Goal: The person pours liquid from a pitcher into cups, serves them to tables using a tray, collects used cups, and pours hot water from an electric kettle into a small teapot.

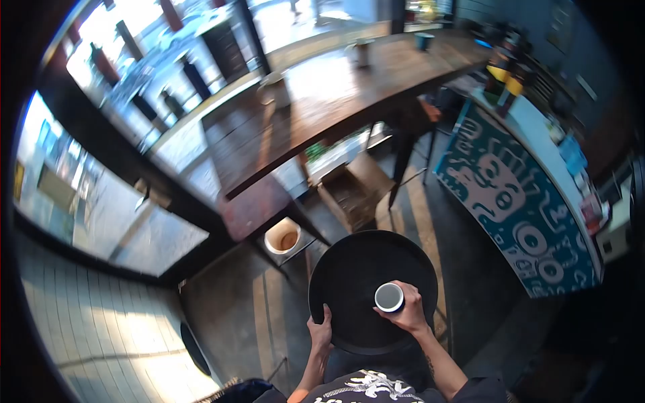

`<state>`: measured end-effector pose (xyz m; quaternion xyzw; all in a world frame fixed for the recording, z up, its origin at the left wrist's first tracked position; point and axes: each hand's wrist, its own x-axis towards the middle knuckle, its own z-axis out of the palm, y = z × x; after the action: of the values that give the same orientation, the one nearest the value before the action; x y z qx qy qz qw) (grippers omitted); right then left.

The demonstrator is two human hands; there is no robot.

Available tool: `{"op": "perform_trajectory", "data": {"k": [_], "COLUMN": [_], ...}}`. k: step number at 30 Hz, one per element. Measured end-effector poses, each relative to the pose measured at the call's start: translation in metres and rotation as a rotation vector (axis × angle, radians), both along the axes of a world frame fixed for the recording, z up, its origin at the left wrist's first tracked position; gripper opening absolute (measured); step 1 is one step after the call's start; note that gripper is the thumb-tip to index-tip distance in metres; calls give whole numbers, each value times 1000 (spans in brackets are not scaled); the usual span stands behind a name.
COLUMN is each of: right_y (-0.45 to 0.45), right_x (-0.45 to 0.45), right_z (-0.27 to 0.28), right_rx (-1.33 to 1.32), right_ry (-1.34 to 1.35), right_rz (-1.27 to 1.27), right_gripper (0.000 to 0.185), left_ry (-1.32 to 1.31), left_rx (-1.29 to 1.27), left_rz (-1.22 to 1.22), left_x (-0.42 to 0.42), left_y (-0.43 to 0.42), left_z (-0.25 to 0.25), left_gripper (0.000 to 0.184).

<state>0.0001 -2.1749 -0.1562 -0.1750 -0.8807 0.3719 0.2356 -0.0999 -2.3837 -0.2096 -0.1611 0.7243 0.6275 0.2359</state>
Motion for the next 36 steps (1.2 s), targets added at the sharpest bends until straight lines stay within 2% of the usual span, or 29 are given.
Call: {"op": "perform_trajectory", "data": {"k": [3,5,9,11,13,14,16,17,18,19,20,21,23,24,25,28,29,31,32,34,35,36], "right_y": [50,90,150,179,201,206,222,229,232,237,240,245,259,271,284,331,340,351,365,378,380,388], "right_x": [72,116,210,254,300,317,354,374,397,419,445,467,513,532,557,613,637,663,677,682,693,709], "right_z": [16,23,29,43,43,43,50,59,71,75,67,90,95,97,88,53,27,-17,-3,14,9,5], "right_rx": [85,97,83,232,27,30,20,32,56,75,193,104,56,127,241,-234,-581,-1102,-1070,-1327,-1322,-1225], "right_ry": [29,70,121,109,36,44,109,121,39,-45,-54,-181,-124,-79,-24,264,490,806,822,1030,1060,1240], "right_rz": [-248,-381,-577,-641,-713,-781,-828,-904,-951,-999,-1054,-1140,-1301,-1420,-1477,-1674,-1598,-1748,-1778,-1925,-1945,-1886], "right_gripper": [62,61,63,62,77,77,98,98,106,114,114,101,81,65,61,49,58,72,72,83,83,82], "left_ry": [53,-38,-98,-129,-122,-104,-91,-85,-144,-198,-218,-250,-278,-279,-276,-239,-194,-315,-319,-322,-328,-330], "left_rx": [7,235,232,258,160,166,156,149,236,353,396,438,359,309,256,231,228,295,327,336,363,366], "left_rz": [-204,-289,-461,-564,-656,-717,-819,-850,-871,-953,-1017,-1069,-1168,-1184,-1192,-1344,-1385,-1472,-1518,-1609,-1635,-1662], "left_x": [30,63,131,168,197,207,231,244,262,271,280,291,319,339,356,388,409,447,470,503,523,545], "left_y": [82,137,235,277,318,335,373,397,418,438,461,484,530,554,577,648,670,707,725,758,773,789], "left_z": [6,12,17,20,27,27,22,20,36,31,29,29,37,49,55,22,33,47,57,54,57,59], "left_gripper": [47,46,44,42,39,37,36,36,32,28,27,26,28,28,28,29,29,30,31,34,35,35]}}
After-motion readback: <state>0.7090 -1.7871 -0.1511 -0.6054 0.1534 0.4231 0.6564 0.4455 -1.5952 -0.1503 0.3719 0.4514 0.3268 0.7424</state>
